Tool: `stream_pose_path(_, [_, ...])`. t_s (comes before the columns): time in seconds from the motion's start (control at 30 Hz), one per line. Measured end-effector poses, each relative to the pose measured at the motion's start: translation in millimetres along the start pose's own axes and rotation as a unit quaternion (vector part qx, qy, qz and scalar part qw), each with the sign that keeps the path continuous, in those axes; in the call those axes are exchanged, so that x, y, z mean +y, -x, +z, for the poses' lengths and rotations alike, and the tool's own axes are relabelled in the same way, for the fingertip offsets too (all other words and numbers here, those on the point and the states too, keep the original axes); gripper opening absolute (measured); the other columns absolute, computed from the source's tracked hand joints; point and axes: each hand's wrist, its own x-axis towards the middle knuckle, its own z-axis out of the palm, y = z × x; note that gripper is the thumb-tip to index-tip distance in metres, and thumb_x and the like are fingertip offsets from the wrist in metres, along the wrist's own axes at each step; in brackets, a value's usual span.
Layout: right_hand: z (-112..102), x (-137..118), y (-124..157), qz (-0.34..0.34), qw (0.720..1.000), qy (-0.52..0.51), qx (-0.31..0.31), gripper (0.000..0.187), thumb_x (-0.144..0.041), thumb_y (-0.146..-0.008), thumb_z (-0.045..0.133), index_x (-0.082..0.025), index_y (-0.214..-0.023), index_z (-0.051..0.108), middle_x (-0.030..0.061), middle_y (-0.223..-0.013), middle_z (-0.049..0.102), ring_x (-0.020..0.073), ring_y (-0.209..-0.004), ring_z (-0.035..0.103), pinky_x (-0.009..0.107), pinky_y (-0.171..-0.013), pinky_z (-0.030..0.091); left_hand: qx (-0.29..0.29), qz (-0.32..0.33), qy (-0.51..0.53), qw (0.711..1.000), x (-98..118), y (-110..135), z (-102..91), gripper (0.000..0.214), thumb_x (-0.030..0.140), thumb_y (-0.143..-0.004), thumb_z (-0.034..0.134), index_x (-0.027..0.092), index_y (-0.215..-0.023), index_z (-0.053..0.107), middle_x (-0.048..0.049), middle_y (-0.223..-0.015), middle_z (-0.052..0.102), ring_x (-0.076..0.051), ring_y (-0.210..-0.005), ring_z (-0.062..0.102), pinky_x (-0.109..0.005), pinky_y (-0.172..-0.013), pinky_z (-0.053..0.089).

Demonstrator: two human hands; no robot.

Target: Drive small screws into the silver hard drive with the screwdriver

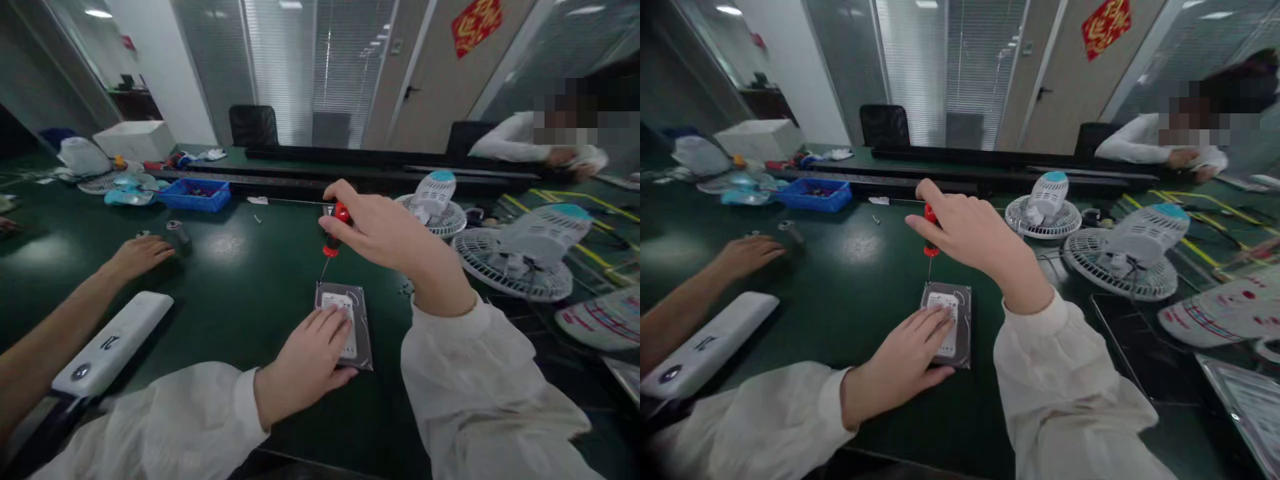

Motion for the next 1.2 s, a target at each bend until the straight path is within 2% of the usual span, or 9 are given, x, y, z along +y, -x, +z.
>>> stream_pose_path(0.1, [1, 6, -1, -0.053, 0.998, -0.047, -0.003, 0.037, -0.030, -0.100, 0.041, -0.016, -0.134, 0.047, 0.0124, -0.116, 0.066, 0.0229, -0.088, 0.062, 0.035, -0.077, 0.041, 0.003, -0.001, -0.002, 1.000, 1, 2, 0.3, 0.070, 0.054, -0.093, 0.072, 0.005, -0.142, 0.062, -0.0190, -0.151, 0.063, -0.034, -0.139, 0.061, -0.046, -0.119, 0.050])
stream_pose_path(0.17, [1, 7, -2, -0.081, 0.994, -0.067, -0.005, 0.036, -0.028, -0.099, 0.044, -0.016, -0.132, 0.048, 0.0109, -0.113, 0.066, 0.0212, -0.088, 0.061, 0.034, -0.078, 0.041, 0.002, -0.002, -0.001, 1.000, 1, 2, 0.0, 0.071, 0.054, -0.093, 0.072, 0.005, -0.143, 0.061, -0.0194, -0.152, 0.063, -0.034, -0.140, 0.061, -0.046, -0.119, 0.049])
stream_pose_path(0.37, [0, 6, -2, -0.053, 0.998, -0.041, -0.001, 0.040, -0.048, -0.103, 0.048, -0.019, -0.129, 0.054, 0.0034, -0.087, 0.064, 0.0192, -0.075, 0.056, 0.031, -0.071, 0.035, -0.011, -0.005, 0.009, 1.000, 0, 0, -1.4, 0.071, 0.054, -0.094, 0.071, 0.005, -0.144, 0.060, -0.0193, -0.153, 0.062, -0.034, -0.141, 0.059, -0.046, -0.120, 0.048])
stream_pose_path(0.53, [0, 9, -2, -0.087, 0.994, -0.070, 0.008, 0.033, -0.024, -0.091, 0.050, -0.017, -0.124, 0.051, 0.0082, -0.106, 0.065, 0.0199, -0.085, 0.059, 0.032, -0.074, 0.038, -0.015, -0.005, 0.008, 1.000, 0, 1, -1.3, 0.071, 0.054, -0.095, 0.069, 0.005, -0.146, 0.058, -0.0192, -0.154, 0.061, -0.034, -0.143, 0.058, -0.046, -0.121, 0.047])
stream_pose_path(0.63, [2, 9, -4, -0.079, 0.995, -0.064, 0.011, 0.025, -0.033, -0.095, 0.054, -0.018, -0.115, 0.053, 0.0043, -0.091, 0.064, 0.0174, -0.074, 0.054, 0.031, -0.071, 0.036, -0.018, -0.006, 0.010, 1.000, 0, 1, -0.9, 0.072, 0.054, -0.094, 0.070, 0.005, -0.146, 0.058, -0.0194, -0.153, 0.061, -0.035, -0.142, 0.058, -0.046, -0.121, 0.047])
stream_pose_path(0.73, [4, 9, -5, -0.035, 0.999, -0.011, 0.031, 0.032, -0.048, -0.100, 0.051, -0.018, -0.111, 0.054, 0.0028, -0.081, 0.059, 0.0171, -0.067, 0.049, 0.032, -0.068, 0.032, -0.018, -0.007, 0.010, 1.000, 0, 1, -0.4, 0.072, 0.054, -0.095, 0.070, 0.005, -0.146, 0.058, -0.0194, -0.154, 0.061, -0.034, -0.143, 0.058, -0.046, -0.121, 0.046])
stream_pose_path(0.97, [5, 12, -6, -0.081, 0.993, -0.076, 0.025, 0.028, -0.024, -0.092, 0.048, -0.019, -0.119, 0.050, 0.0047, -0.095, 0.061, 0.0179, -0.076, 0.055, 0.032, -0.071, 0.036, -0.024, -0.006, 0.011, 1.000, 0, 0, -2.2, 0.071, 0.054, -0.096, 0.068, 0.006, -0.147, 0.057, -0.0196, -0.155, 0.060, -0.034, -0.144, 0.057, -0.047, -0.121, 0.046])
stream_pose_path(1.1, [5, 8, -5, -0.062, 0.997, -0.023, 0.041, 0.029, -0.037, -0.097, 0.052, -0.019, -0.120, 0.053, 0.0010, -0.079, 0.059, 0.0165, -0.066, 0.048, 0.031, -0.066, 0.030, -0.026, -0.007, 0.014, 1.000, 1, 1, -2.5, 0.071, 0.054, -0.096, 0.068, 0.006, -0.147, 0.057, -0.0192, -0.155, 0.060, -0.034, -0.144, 0.056, -0.047, -0.122, 0.046])
stream_pose_path(1.2, [5, 8, -4, -0.048, 0.998, -0.002, 0.049, 0.033, -0.044, -0.100, 0.049, -0.019, -0.121, 0.054, 0.0038, -0.084, 0.063, 0.0189, -0.070, 0.051, 0.031, -0.068, 0.031, -0.025, -0.007, 0.013, 1.000, 1, 1, -2.5, 0.071, 0.055, -0.096, 0.068, 0.006, -0.147, 0.057, -0.0192, -0.155, 0.060, -0.034, -0.144, 0.056, -0.047, -0.122, 0.045])
